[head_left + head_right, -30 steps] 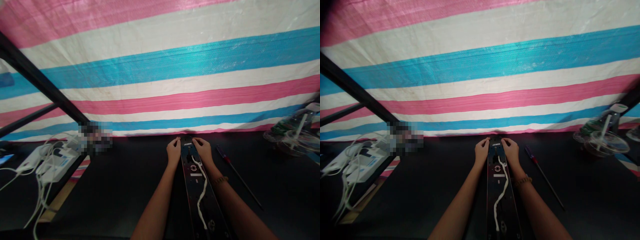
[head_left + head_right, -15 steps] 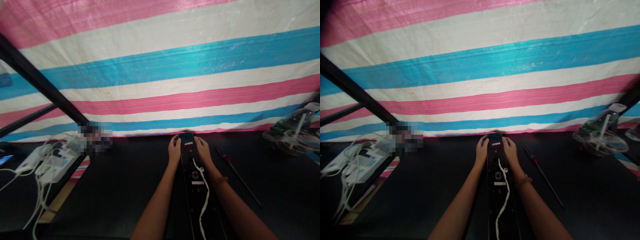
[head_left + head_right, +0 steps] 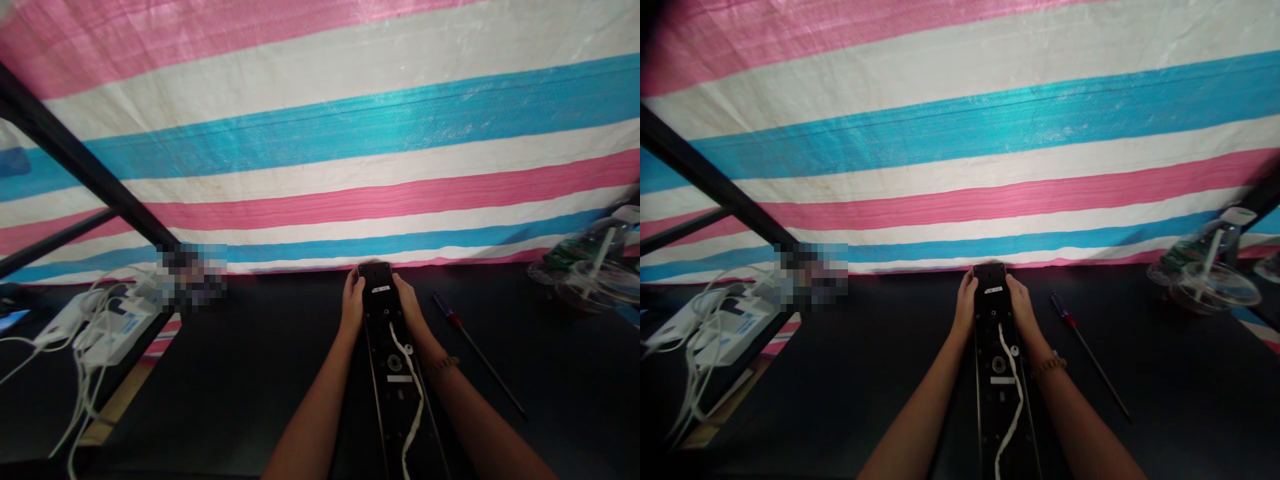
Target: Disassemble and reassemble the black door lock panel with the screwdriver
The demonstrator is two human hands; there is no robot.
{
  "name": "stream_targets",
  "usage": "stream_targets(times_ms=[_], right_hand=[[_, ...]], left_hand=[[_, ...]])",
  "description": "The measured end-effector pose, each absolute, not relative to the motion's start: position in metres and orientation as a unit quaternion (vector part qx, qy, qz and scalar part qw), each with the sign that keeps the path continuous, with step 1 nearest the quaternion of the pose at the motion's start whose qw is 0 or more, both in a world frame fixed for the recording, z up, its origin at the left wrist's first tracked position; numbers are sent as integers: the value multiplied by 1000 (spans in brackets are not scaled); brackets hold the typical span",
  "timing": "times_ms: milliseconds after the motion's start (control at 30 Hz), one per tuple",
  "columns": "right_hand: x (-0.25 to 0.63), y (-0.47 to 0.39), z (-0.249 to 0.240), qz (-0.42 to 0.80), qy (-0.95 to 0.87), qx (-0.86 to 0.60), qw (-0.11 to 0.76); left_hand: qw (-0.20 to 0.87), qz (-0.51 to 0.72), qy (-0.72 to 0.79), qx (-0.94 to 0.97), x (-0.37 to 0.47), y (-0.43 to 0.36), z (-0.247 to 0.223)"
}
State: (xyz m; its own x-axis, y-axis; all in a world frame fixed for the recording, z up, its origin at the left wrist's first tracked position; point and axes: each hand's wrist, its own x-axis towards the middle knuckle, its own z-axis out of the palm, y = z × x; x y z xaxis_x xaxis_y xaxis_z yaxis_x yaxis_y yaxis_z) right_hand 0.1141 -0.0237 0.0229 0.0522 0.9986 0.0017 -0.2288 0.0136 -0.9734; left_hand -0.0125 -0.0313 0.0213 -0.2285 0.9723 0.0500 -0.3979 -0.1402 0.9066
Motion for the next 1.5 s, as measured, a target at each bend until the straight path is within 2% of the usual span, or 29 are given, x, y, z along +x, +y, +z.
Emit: stream_targets(times_ms=[233,433,667,1000,1133,1300,1500], right_hand=[[112,-24,20,548,-430,-429,575],[111,-26,20,561,-424,-404,585],[112,-29,23,574,-407,-422,571],[112,-26,25,500,-434,-484,573],[112,-19,17,446,-434,-501,601],[113,-18,16,452,-448,-486,599],[114,-16,14,448,-458,-496,587]], left_hand=[[558,658,340,374,-10,-39,27],[634,627,335,304,-8,-43,23],[649,612,345,291,-8,-43,22],[516,663,442,315,-16,-25,11],[487,667,475,303,-17,-22,6],[425,678,477,364,-19,-21,7],[415,657,513,364,-21,-21,10]])
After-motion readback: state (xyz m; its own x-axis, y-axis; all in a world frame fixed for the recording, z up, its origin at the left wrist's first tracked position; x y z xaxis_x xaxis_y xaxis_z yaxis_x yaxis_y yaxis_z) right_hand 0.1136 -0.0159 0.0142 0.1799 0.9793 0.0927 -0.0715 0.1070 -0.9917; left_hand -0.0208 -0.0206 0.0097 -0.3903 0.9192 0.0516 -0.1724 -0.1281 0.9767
